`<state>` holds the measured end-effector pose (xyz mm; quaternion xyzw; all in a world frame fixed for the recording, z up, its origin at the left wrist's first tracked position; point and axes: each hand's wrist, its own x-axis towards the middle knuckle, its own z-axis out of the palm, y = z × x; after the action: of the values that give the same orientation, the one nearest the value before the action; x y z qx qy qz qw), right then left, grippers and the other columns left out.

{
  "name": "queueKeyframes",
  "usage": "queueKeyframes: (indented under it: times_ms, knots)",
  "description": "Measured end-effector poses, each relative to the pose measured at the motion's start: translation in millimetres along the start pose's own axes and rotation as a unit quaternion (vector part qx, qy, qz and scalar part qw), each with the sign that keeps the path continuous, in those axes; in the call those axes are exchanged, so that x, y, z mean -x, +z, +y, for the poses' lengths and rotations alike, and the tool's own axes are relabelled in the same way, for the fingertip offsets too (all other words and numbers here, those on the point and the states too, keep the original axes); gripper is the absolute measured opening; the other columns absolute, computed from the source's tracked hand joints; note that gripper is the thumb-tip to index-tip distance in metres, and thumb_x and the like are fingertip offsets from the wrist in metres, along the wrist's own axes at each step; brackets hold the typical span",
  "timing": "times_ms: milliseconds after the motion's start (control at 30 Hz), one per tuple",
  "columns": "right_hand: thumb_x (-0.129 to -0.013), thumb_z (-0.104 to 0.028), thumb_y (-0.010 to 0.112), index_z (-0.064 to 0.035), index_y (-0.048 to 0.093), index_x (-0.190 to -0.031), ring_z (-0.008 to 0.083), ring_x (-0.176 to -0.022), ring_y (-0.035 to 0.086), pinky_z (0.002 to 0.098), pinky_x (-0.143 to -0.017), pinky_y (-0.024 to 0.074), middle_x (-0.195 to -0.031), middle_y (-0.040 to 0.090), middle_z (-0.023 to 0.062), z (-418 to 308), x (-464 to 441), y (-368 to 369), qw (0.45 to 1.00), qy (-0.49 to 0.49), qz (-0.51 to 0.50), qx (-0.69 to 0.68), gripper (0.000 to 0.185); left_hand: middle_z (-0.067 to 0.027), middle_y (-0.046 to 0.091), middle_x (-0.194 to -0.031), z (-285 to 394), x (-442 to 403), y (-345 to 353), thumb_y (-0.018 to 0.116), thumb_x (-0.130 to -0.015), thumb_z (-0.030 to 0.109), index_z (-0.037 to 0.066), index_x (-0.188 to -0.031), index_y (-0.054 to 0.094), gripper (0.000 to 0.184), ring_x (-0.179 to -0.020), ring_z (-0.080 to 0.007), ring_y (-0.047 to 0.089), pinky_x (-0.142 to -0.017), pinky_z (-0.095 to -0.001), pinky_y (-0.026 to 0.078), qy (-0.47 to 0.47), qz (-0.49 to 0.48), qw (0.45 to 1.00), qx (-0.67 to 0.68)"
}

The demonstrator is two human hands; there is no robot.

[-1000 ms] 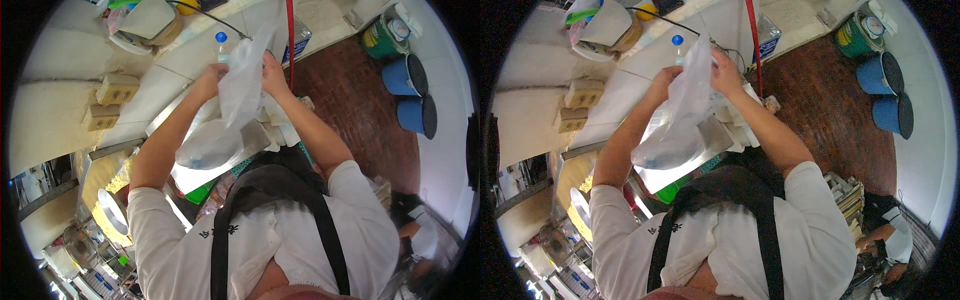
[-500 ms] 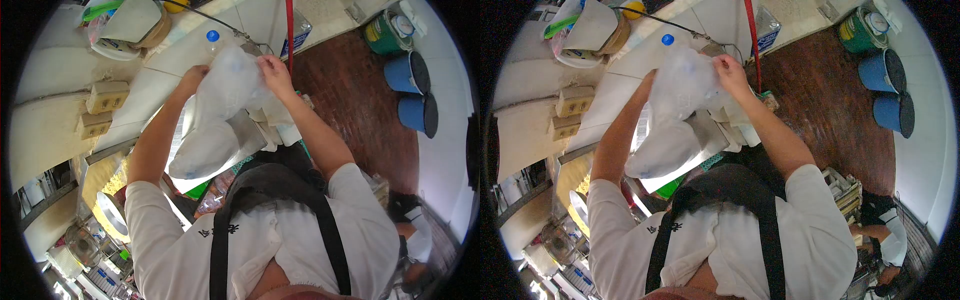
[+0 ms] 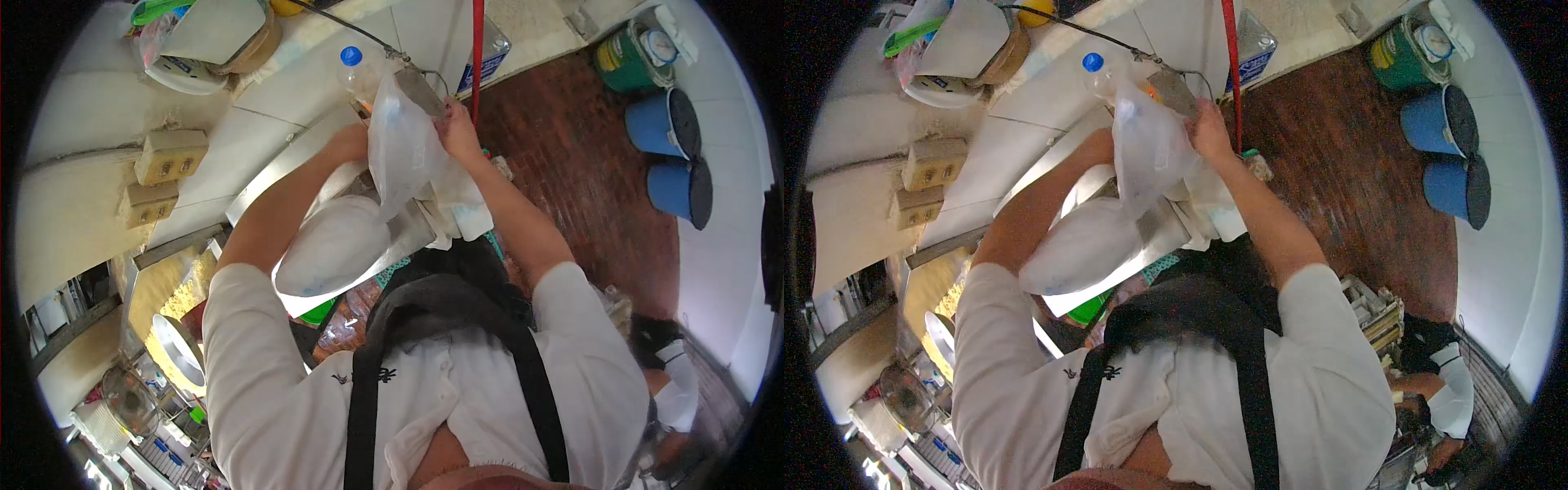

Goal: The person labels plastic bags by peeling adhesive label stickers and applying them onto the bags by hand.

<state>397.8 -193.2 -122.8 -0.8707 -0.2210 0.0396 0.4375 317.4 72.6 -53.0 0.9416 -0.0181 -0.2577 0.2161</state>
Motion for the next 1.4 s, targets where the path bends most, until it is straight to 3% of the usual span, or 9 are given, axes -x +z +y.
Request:
queueKeyframes:
  times_ms: [167, 300, 600, 700, 833, 933, 1100, 1333, 1400]
  knots:
    - [-0.084, -0.031, 0.079, -0.0002, 0.015, -0.155, 0.0399, -0.136, 0.043, 0.0419, -0.109, 0.039, -0.148, 0.038, 0.0263, -121, 36, -71, 0.979, -0.088, -0.067, -0.17, 0.1, -0.0184, 0.071, -0.106, 32, 48, -74, 0.076, -0.078, 0.042, 0.006, -0.119, 0.067, 0.056, -0.095, -0.0374, 0.068, -0.087, -0.0441, 0.053, -0.012, -0.014, 0.987, 0.161]
    - [-0.08, -0.028, 0.083, -0.0003, 0.014, -0.155, 0.0365, -0.138, 0.041, 0.0403, -0.112, 0.0368, -0.149, 0.038, 0.0256, -128, 39, -27, 0.991, -0.01, -0.039, -0.131, 0.106, -0.0187, 0.066, -0.121, -16, -11, 19, 0.075, -0.08, 0.04, 0.009, -0.126, 0.063, 0.057, -0.11, -0.0371, 0.063, -0.095, -0.043, 0.05, 0.221, 0.094, 0.959, 0.152]
    - [-0.073, -0.012, 0.079, 0.0006, 0.04, -0.143, 0.0424, -0.121, 0.055, 0.0453, -0.105, 0.0433, -0.128, 0.058, 0.0257, -34, -4, -21, 0.959, -0.019, -0.281, 0.042, 0.081, -0.0137, 0.068, -0.12, -12, 6, 22, 0.077, -0.084, 0.043, 0.009, -0.13, 0.06, 0.06, -0.109, -0.0251, 0.064, -0.091, -0.0385, 0.051, 0.141, -0.071, 0.983, 0.091]
    - [-0.074, -0.013, 0.076, 0.0035, 0.04, -0.142, 0.0441, -0.119, 0.056, 0.0473, -0.104, 0.0442, -0.126, 0.058, 0.0286, -32, 2, -28, 0.969, -0.094, -0.211, 0.086, 0.079, -0.0109, 0.068, -0.111, -3, 53, -23, 0.078, -0.083, 0.041, 0.014, -0.132, 0.058, 0.06, -0.097, -0.0194, 0.063, -0.077, -0.0337, 0.051, -0.071, -0.119, 0.94, 0.31]
    - [-0.076, -0.009, 0.073, 0.0052, 0.042, -0.139, 0.0411, -0.119, 0.055, 0.0482, -0.102, 0.0441, -0.127, 0.056, 0.0265, -77, 38, -74, 0.988, 0.03, -0.07, 0.137, 0.072, -0.0004, 0.062, -0.09, -26, 121, -73, 0.076, -0.086, 0.035, 0.016, -0.122, 0.059, 0.045, -0.073, -0.0087, 0.05, -0.058, -0.0241, 0.039, -0.094, 0.037, 0.936, 0.336]
    - [-0.079, -0.007, 0.069, 0.0026, 0.045, -0.137, 0.038, -0.116, 0.055, 0.0462, -0.1, 0.0442, -0.125, 0.056, 0.0224, -122, 72, -101, 0.996, -0.079, 0.033, -0.017, 0.063, 0.0039, 0.056, -0.078, -9, 183, -94, 0.074, -0.09, 0.025, 0.012, -0.112, 0.061, 0.028, -0.064, -0.0051, 0.044, -0.052, -0.0205, 0.033, -0.103, 0.183, 0.884, 0.417]
    - [-0.088, -0.018, 0.07, -0.0005, 0.051, -0.133, 0.0297, -0.106, 0.059, 0.0376, -0.092, 0.0477, -0.115, 0.059, 0.0169, -237, 113, -111, 0.977, -0.153, -0.075, -0.126, 0.052, 0.0034, 0.058, -0.079, 59, 277, -93, 0.069, -0.094, 0.015, 0.009, -0.114, 0.056, 0.024, -0.067, -0.0037, 0.047, -0.056, -0.0198, 0.035, -0.029, 0.388, 0.808, 0.443]
    - [-0.092, -0.032, 0.073, 0.0004, 0.06, -0.117, 0.0117, -0.095, 0.061, 0.0281, -0.084, 0.05, -0.103, 0.065, 0.0044, -353, 117, -87, 0.821, -0.042, -0.378, -0.426, 0.042, -0.0036, 0.064, -0.091, 129, 340, -64, 0.071, -0.092, 0.008, 0.003, -0.123, 0.046, 0.04, -0.082, -0.0088, 0.058, -0.074, -0.0214, 0.045, 0.098, 0.397, 0.793, 0.452]
    - [-0.091, -0.03, 0.074, -0.0016, 0.063, -0.112, 0.0084, -0.088, 0.061, 0.0258, -0.079, 0.0505, -0.097, 0.066, 0.0019, -367, 121, -87, 0.87, -0.032, -0.344, -0.352, 0.037, -0.0051, 0.066, -0.093, 129, 353, -57, 0.071, -0.092, 0.008, 0.002, -0.124, 0.046, 0.041, -0.084, -0.0095, 0.06, -0.075, -0.0221, 0.047, 0.115, 0.379, 0.765, 0.508]
